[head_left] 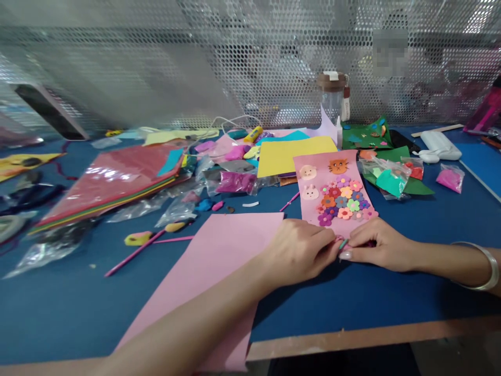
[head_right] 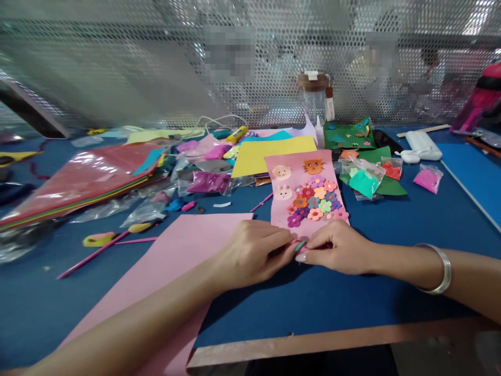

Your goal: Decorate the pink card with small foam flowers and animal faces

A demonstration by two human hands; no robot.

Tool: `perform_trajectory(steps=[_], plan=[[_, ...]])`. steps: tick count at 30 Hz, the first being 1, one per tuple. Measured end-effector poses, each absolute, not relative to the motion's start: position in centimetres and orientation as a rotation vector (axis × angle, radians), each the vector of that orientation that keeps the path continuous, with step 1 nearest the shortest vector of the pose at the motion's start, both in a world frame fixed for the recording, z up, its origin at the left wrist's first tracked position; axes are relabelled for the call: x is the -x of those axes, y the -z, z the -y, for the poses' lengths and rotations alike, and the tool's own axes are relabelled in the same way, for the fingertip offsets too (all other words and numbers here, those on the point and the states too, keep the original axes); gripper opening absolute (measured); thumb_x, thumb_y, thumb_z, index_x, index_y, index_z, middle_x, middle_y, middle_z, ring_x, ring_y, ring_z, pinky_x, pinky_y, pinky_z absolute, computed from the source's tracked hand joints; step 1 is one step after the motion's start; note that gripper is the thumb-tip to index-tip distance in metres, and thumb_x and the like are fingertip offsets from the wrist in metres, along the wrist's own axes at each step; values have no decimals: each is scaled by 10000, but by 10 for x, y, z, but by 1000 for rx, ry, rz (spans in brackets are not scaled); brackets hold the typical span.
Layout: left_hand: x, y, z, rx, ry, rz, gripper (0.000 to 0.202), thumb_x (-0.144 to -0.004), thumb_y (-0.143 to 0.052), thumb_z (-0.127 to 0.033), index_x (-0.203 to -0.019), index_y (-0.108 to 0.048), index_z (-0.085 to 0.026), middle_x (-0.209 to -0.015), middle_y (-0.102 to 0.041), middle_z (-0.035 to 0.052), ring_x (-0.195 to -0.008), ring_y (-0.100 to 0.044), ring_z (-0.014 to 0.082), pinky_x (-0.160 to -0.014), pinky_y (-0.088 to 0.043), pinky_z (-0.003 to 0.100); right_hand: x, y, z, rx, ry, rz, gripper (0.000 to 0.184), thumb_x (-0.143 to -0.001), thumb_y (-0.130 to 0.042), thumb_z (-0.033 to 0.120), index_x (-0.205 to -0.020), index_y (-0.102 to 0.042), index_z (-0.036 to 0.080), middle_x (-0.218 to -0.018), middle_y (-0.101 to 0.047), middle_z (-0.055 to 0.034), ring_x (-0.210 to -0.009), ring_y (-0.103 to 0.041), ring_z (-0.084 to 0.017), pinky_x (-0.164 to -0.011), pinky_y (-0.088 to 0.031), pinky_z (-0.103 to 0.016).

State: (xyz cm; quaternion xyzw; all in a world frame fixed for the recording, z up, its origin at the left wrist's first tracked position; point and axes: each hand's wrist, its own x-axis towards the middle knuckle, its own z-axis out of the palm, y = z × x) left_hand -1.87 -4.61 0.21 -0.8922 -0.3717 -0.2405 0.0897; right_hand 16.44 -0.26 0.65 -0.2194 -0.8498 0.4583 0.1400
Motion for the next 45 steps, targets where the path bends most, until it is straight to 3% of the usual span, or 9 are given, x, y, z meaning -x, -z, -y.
perform_trajectory(steps=[7, 25, 45], plan=[[21, 1, 44, 2680, 676, 1183, 336, -838, -390, -267, -542, -504, -154, -423, -498, -16, -389, -464, 92, -411, -252, 226, -165, -10, 6, 594, -1315, 2427, 284, -759, -510, 229, -502, -488, 110, -478, -314, 42, -466, -273, -45, -426, -205, -192], [24, 0, 43, 2724, 640, 1081, 252, -833, -383, -228, -622, -500, -156, -491, -540, -21, -419, -486, 98, -411, -259, 230, -164, -11, 10, 707, -1373, 2397, 259, -770, -491, 240, -541, -459, 124, -487, -278, 58, -465, -241, -40, -418, -203, -175], [23, 0, 44, 2706, 651, 1025, 256, -838, -379, -234, -623, -496, -160, -498, -545, -22, -424, -503, 103, -415, -272, 244, -165, -9, 10, 723, -1337, 2461, 222, -767, -503, 289, -640, -561, 117, -475, -322, 60, -448, -257, -41, -412, -224, -170]])
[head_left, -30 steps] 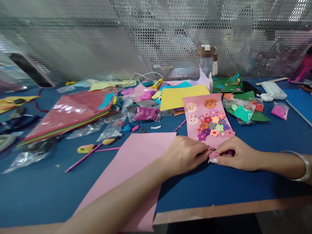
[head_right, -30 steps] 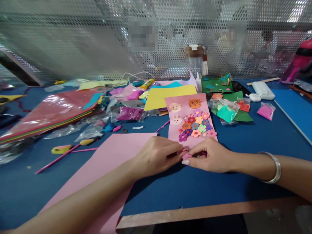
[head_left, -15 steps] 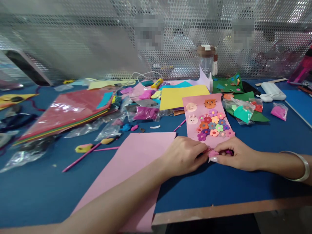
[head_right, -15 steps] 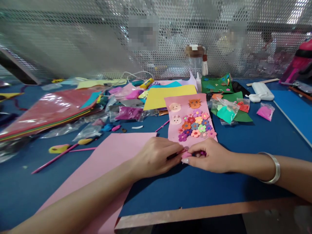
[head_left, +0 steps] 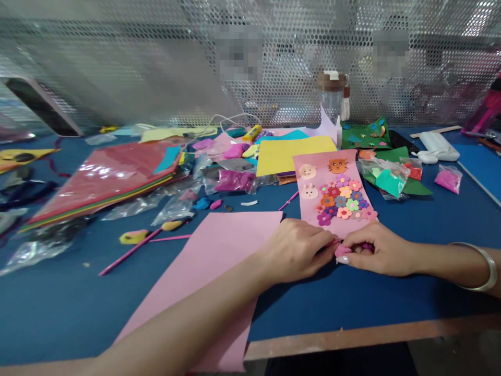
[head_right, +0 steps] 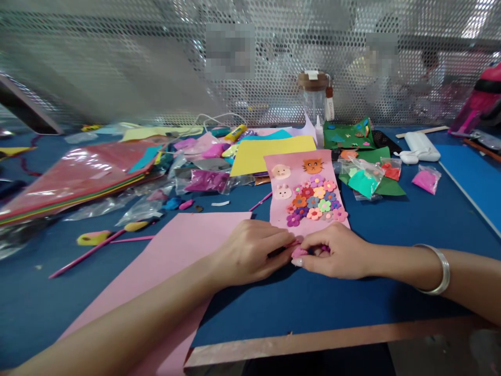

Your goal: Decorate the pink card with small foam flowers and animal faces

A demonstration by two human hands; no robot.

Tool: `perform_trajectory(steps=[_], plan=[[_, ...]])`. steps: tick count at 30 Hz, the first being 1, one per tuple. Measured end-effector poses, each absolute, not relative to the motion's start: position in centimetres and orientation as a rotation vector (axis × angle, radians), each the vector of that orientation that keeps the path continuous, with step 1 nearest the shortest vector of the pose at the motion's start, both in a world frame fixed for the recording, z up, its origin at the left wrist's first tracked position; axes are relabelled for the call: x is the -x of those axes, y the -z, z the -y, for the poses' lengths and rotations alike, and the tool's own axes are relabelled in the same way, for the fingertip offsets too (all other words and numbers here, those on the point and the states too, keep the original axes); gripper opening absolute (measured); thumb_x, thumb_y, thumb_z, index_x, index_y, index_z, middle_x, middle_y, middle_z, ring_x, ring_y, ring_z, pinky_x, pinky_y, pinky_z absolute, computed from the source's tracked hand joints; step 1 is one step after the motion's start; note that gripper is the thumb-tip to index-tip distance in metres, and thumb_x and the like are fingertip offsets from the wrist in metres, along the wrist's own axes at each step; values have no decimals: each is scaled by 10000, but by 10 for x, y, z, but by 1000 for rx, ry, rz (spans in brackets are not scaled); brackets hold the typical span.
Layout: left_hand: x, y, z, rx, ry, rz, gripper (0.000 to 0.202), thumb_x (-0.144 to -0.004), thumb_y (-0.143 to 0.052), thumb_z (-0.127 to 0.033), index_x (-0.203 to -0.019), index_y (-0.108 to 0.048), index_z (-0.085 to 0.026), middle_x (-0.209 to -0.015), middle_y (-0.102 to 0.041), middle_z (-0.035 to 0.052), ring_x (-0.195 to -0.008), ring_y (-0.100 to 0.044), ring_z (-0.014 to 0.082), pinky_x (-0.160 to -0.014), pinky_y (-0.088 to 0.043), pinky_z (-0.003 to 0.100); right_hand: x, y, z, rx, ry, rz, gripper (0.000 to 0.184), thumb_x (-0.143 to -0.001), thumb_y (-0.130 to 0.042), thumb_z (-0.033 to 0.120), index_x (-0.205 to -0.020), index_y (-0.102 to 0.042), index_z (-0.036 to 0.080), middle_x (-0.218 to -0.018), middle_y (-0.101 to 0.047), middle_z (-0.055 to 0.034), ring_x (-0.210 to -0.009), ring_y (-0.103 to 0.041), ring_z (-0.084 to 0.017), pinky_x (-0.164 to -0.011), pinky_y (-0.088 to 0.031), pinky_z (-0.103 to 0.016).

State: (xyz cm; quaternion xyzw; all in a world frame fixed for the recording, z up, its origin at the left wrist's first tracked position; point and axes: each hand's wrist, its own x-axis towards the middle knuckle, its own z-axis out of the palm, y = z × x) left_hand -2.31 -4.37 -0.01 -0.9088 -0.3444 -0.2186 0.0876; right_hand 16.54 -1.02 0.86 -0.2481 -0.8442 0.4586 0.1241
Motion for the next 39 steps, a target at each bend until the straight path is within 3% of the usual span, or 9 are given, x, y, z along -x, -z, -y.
perform_trajectory(steps=[25, 34, 39], plan=[[23, 2, 43, 2611, 720, 1055, 295, -836, -406, -230, -571, -509, -154, -451, -525, -22, -395, -475, 92, -403, -262, 226, -165, -10, 10, 710, -1322, 2500, 205, -759, -511, 240, -615, -588, 115, -463, -335, 58, -443, -246, -45, -423, -221, -186], [23, -3, 45, 2521, 973, 1082, 203, -830, -444, -240, -700, -567, -143, -500, -567, -22, -392, -472, 75, -400, -301, 202, -161, -10, 5, 826, -1460, 2321, 237, -765, -483, 300, -599, -480, 131, -518, -331, 50, -492, -287, -57, -452, -232, -190], [20, -3, 45, 2485, 1016, 961, 213, -807, -513, -310, -660, -545, -160, -482, -555, -49, -396, -470, 55, -412, -316, 186, -163, -9, 3, 788, -1735, 2152, 202, -784, -400, 271, -627, -422, 145, -507, -321, 57, -457, -276, -53, -431, -224, -194]])
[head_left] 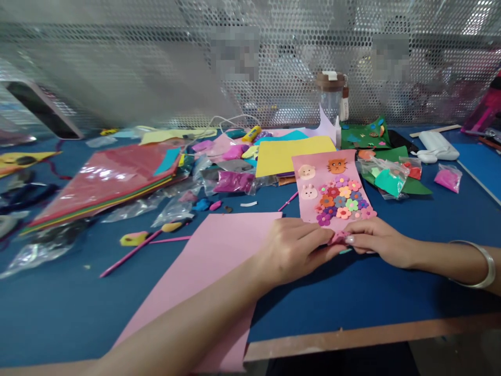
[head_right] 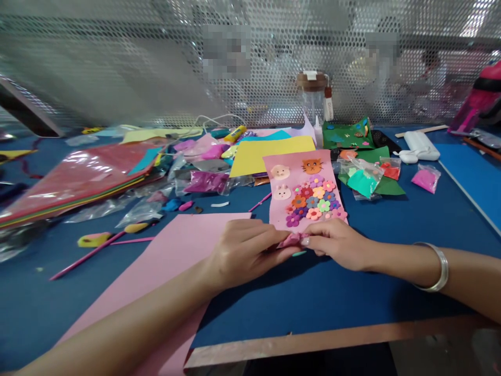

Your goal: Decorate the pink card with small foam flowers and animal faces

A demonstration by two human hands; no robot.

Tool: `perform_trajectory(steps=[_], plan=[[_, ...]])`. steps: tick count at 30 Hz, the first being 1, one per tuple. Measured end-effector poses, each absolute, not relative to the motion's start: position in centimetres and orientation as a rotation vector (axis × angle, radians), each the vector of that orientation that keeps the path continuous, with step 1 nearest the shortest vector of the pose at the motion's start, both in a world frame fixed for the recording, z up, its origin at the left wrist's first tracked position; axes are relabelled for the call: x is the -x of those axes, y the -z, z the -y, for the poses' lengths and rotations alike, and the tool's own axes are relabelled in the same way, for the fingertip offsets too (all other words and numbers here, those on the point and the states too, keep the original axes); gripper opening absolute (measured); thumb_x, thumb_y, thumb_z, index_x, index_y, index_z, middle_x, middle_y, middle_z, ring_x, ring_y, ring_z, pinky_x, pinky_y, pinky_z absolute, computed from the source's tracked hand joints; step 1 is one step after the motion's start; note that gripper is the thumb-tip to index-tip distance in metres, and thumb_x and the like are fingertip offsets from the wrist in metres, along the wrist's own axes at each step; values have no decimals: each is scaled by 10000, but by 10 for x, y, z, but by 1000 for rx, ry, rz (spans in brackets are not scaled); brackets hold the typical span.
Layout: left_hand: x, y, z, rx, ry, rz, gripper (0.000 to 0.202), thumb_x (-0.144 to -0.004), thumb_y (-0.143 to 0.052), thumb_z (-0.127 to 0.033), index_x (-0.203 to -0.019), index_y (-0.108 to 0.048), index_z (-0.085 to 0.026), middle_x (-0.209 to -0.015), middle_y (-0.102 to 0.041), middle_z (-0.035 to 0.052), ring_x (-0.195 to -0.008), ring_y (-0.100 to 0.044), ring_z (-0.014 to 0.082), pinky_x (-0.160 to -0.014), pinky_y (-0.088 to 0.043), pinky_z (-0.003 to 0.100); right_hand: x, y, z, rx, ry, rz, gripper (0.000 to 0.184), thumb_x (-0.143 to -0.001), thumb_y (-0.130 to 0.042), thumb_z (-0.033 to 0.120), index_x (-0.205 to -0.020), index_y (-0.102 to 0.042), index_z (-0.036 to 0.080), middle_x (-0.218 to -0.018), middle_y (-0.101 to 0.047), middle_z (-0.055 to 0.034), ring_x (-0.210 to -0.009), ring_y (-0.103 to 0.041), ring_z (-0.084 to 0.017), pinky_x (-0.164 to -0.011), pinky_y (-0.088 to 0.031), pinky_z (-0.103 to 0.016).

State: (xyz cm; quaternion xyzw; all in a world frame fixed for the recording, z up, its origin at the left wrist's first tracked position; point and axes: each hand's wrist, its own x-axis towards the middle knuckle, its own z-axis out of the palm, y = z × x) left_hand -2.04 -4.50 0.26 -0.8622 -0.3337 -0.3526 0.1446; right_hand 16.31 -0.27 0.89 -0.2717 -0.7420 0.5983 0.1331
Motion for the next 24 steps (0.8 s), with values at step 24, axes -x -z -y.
perform_trajectory(steps=[24], plan=[[15, 10, 41, 2503, 928, 1010, 201, -810, -460, -226, -983, -498, -131, -762, -656, 54, -621, -623, 133, -521, -477, 215, -156, 2, 1, 714, -1457, 2160, 420, -772, -487, 444, -500, -444, 126, -500, -261, 55, -488, -243, -51, -453, -202, -203]])
